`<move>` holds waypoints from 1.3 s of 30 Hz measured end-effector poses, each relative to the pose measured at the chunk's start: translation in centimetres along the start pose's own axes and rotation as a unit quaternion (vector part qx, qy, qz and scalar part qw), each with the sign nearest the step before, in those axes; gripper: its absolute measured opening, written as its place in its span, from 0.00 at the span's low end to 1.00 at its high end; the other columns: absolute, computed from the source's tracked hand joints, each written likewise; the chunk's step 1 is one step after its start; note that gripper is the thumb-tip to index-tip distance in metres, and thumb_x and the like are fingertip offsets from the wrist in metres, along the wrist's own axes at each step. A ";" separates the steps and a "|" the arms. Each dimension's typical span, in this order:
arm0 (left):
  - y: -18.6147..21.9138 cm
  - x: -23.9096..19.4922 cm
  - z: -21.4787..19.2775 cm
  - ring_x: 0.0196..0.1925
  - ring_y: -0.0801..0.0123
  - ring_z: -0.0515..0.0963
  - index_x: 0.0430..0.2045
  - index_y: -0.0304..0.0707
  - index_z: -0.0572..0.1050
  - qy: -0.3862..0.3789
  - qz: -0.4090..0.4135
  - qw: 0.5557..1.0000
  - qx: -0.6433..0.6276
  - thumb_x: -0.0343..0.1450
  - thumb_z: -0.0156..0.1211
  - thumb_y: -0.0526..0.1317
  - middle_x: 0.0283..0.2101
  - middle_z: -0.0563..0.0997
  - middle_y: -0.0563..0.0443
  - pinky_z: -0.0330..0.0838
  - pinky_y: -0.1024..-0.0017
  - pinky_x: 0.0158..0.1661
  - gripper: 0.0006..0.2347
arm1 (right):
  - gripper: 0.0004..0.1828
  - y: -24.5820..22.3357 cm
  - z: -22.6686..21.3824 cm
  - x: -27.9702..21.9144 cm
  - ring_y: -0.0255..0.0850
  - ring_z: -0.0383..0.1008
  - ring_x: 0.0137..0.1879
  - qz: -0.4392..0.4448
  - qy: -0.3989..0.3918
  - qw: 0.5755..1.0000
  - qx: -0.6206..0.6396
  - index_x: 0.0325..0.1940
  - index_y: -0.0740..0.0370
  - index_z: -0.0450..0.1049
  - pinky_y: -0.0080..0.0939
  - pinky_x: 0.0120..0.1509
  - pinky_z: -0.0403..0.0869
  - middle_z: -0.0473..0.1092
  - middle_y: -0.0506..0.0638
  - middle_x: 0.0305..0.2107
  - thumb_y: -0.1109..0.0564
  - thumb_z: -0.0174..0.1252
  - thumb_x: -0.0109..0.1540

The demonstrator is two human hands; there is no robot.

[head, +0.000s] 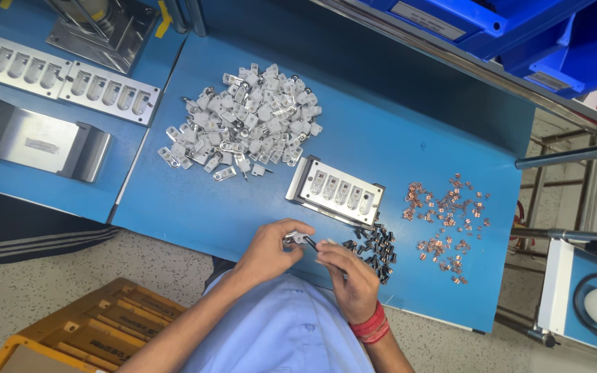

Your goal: The person assembles small electrical components by inserting metal pins into white plastic housings using tweezers. The person repeatedly picks up housings and pins, inserts the pins, and places the assembled units into a metal tray. The process is repeated continuously throughout the clip.

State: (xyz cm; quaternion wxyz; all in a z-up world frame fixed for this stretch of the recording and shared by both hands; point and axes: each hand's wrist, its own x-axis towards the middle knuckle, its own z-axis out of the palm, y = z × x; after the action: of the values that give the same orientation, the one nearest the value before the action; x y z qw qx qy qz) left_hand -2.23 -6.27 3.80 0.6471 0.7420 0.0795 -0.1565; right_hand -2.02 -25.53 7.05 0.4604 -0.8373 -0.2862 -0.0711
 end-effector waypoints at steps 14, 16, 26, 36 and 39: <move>-6.1 2.2 1.9 0.67 0.60 0.70 0.68 0.36 0.57 -0.161 -0.041 0.943 -0.289 0.66 0.61 0.26 0.69 0.65 0.45 0.68 0.67 0.62 0.32 | 0.15 4.2 1.3 -0.5 0.44 0.75 0.44 0.170 0.064 0.978 -0.099 0.52 0.63 0.74 0.40 0.47 0.75 0.70 0.53 0.40 0.59 0.64 0.61; -7.9 4.6 3.1 0.67 0.58 0.72 0.66 0.31 0.60 -0.126 -0.115 0.929 -0.328 0.68 0.58 0.28 0.67 0.69 0.41 0.69 0.65 0.62 0.28 | 0.17 6.6 -0.2 0.8 0.47 0.75 0.46 0.171 0.087 0.968 -0.160 0.55 0.64 0.74 0.43 0.48 0.75 0.68 0.55 0.43 0.59 0.63 0.63; -6.9 11.7 10.4 0.58 0.59 0.77 0.56 0.33 0.67 0.009 -0.185 0.820 -0.541 0.75 0.56 0.36 0.57 0.76 0.42 0.74 0.61 0.59 0.15 | 0.26 8.9 -2.9 3.0 0.48 0.73 0.48 0.175 0.055 0.964 -0.191 0.65 0.64 0.69 0.44 0.44 0.74 0.68 0.58 0.47 0.58 0.62 0.63; -7.4 4.4 -7.1 0.51 0.65 0.79 0.54 0.33 0.69 0.372 0.103 0.827 -0.409 0.76 0.53 0.37 0.51 0.78 0.43 0.75 0.65 0.51 0.13 | 0.29 17.4 -6.3 -8.6 0.40 0.76 0.44 0.274 0.157 0.948 -0.043 0.71 0.66 0.67 0.37 0.47 0.73 0.73 0.59 0.45 0.60 0.61 0.66; -10.3 2.0 -20.4 0.43 0.52 0.77 0.47 0.25 0.73 0.627 -0.033 0.777 0.038 0.79 0.58 0.40 0.43 0.78 0.33 0.73 0.62 0.47 0.12 | 0.32 22.9 -5.5 -9.2 0.42 0.76 0.40 0.242 0.123 0.962 -0.040 0.70 0.69 0.66 0.41 0.47 0.74 0.74 0.60 0.37 0.59 0.64 0.63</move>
State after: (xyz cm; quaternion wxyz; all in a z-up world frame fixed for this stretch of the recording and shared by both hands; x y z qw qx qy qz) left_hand -0.98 15.23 -4.18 0.4198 0.6965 0.4865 0.3194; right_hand 3.63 -43.24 -10.07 0.4621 -0.8838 -0.0132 -0.0716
